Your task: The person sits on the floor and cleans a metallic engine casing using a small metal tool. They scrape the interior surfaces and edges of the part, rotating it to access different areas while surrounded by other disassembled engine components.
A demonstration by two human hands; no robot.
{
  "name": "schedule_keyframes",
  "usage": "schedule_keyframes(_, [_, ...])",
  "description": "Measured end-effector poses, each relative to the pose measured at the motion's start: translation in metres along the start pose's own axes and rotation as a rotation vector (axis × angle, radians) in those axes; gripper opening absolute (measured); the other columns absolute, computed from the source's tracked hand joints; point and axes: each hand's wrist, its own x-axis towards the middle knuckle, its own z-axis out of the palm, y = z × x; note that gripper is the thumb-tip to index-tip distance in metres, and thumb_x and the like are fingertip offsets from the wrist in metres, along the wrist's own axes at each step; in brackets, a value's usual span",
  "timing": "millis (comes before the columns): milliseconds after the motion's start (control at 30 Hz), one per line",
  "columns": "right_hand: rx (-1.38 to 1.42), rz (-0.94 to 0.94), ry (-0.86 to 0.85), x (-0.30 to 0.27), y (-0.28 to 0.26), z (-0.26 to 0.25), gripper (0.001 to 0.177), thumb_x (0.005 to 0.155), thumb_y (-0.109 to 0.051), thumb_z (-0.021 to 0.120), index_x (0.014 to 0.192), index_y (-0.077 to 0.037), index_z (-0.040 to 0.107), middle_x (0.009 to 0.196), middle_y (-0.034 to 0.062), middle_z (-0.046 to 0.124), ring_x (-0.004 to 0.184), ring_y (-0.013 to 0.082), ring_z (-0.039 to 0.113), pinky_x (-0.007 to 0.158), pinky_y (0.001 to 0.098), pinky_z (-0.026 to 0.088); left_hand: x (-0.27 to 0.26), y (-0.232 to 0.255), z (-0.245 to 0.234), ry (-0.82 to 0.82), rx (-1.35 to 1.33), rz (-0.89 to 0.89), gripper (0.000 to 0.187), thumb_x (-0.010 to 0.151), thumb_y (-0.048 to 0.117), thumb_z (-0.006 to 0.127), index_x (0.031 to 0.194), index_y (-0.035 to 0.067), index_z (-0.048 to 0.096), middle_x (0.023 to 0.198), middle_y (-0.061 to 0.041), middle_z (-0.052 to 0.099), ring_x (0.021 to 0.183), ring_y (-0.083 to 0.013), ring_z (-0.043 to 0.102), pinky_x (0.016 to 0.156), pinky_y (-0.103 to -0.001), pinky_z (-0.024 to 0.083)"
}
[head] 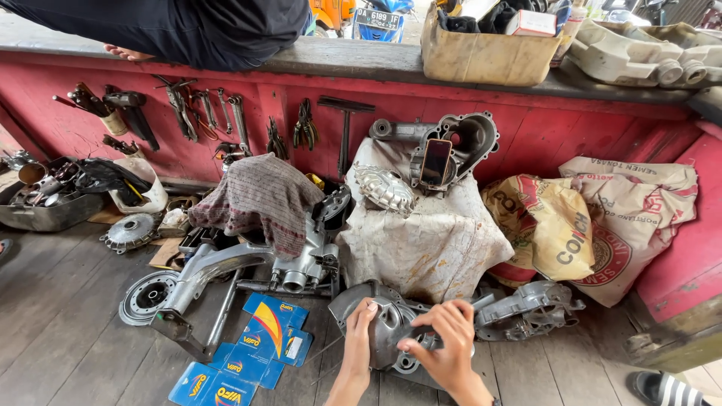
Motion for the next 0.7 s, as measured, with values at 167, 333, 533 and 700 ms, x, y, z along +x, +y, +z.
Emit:
schedule_keyframes(167, [0.045, -0.054, -0.023, -0.002, -0.013, 0.005, 0.053, 0.084, -0.067, 0.063, 0.069, -0.017, 0.064, 0.062, -0.0073, 0.061, 0.056, 0.0119, 0.057, 0.079, 0.0322, 0.038, 0.007, 0.004, 0.0, 0.117, -0.1, -0.058, 0.052, 0.087, 0.036, 0.061, 0.132, 0.011, 0.064, 0.145, -0.003, 0.049, 0.126, -0.0206, 0.058, 0.101, -0.037, 0.049])
schedule_keyframes(333, [0.002, -0.069, 0.013, 0.003, -0.004, 0.002, 0.054, 0.081, -0.068, 0.063, 0.067, -0.016, 0.064, 0.059, -0.0064, 0.061, 0.058, 0.0118, 0.057, 0.082, 0.0338, 0.037, 0.002, 0.003, -0.001, 0.088, -0.059, -0.141, 0.064, 0.086, 0.04, 0.061, 0.144, 0.015, 0.058, 0.144, -0.004, 0.054, 0.128, -0.0217, 0.058, 0.101, -0.038, 0.049])
schedule_keyframes(533, [-0.026, 0.04, 0.019, -0.009, -0.002, 0.011, 0.057, 0.082, -0.073, 0.058, 0.069, -0.018, 0.065, 0.063, -0.0069, 0.064, 0.061, 0.0119, 0.06, 0.085, 0.036, 0.038, 0.008, -0.002, -0.001, 0.029, 0.048, -0.073, 0.043, 0.085, 0.04, 0.061, 0.117, 0.01, 0.066, 0.138, -0.009, 0.052, 0.112, -0.0231, 0.062, 0.088, -0.036, 0.051])
schedule_keyframes(700, [0.041, -0.09, -0.044, -0.002, -0.019, 0.008, 0.055, 0.088, -0.068, 0.058, 0.069, -0.016, 0.061, 0.061, -0.0064, 0.058, 0.056, 0.0129, 0.055, 0.077, 0.0334, 0.038, 0.0, 0.015, -0.002, 0.126, -0.149, -0.072, 0.054, 0.085, 0.035, 0.062, 0.133, 0.008, 0.061, 0.134, -0.008, 0.059, 0.116, -0.0226, 0.06, 0.097, -0.038, 0.048])
